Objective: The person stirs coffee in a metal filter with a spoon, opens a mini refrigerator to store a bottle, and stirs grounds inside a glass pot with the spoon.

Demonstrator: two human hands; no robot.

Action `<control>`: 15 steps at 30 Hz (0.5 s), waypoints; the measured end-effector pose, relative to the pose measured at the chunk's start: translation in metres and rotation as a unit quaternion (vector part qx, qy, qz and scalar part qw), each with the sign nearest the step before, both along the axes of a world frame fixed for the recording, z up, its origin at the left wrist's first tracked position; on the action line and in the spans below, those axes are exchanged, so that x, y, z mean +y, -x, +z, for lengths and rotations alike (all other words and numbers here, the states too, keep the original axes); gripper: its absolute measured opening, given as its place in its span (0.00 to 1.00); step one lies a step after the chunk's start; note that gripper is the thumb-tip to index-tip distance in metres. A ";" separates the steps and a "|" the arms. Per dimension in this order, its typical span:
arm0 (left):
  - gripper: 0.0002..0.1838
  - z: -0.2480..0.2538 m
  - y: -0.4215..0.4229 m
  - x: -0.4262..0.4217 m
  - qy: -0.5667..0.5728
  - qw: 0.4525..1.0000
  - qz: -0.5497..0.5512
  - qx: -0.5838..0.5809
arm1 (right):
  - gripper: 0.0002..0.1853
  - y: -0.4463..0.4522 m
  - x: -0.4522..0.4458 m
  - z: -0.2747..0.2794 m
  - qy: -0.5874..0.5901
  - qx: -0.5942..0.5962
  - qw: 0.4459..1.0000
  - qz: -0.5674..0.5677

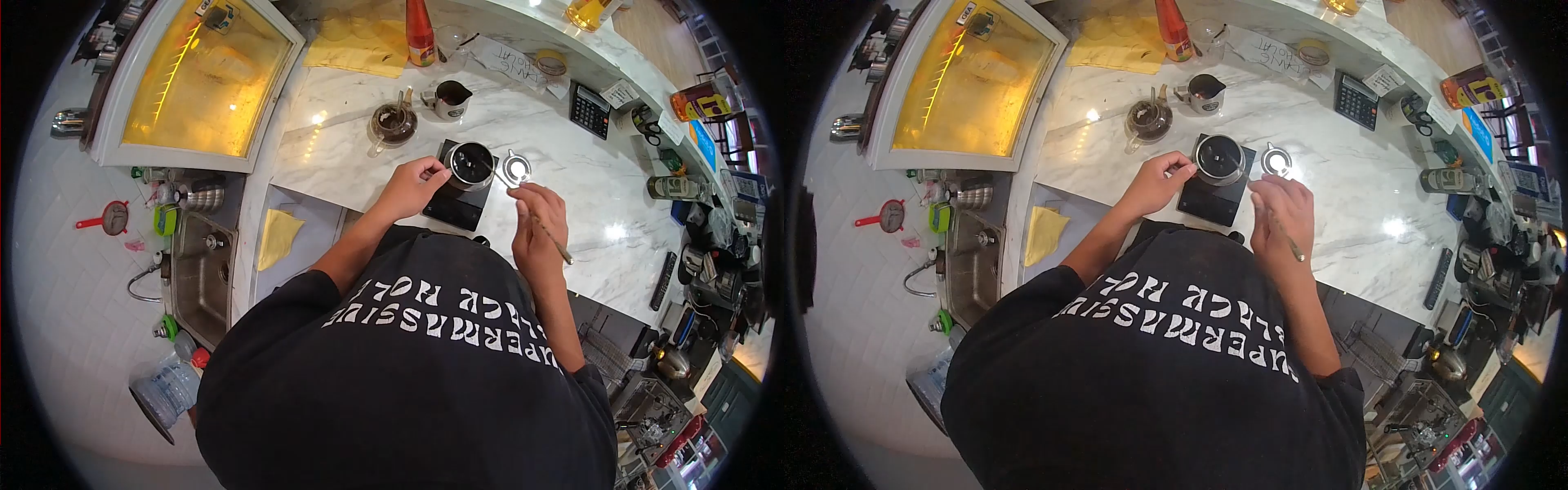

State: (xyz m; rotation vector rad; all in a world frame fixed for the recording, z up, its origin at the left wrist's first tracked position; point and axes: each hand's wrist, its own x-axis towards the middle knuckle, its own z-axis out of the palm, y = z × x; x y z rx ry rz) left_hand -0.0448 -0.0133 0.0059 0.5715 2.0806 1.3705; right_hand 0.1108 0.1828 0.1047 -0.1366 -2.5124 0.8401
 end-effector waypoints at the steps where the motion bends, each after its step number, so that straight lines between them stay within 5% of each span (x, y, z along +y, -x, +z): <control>1: 0.13 0.000 0.000 0.000 0.006 1.000 0.001 -0.007 | 0.05 -0.001 0.003 0.000 -0.001 0.000 1.000 -0.006; 15: 0.12 -0.010 0.002 -0.004 -0.018 1.000 0.008 -0.018 | 0.05 -0.009 0.007 -0.001 0.001 0.005 1.000 0.010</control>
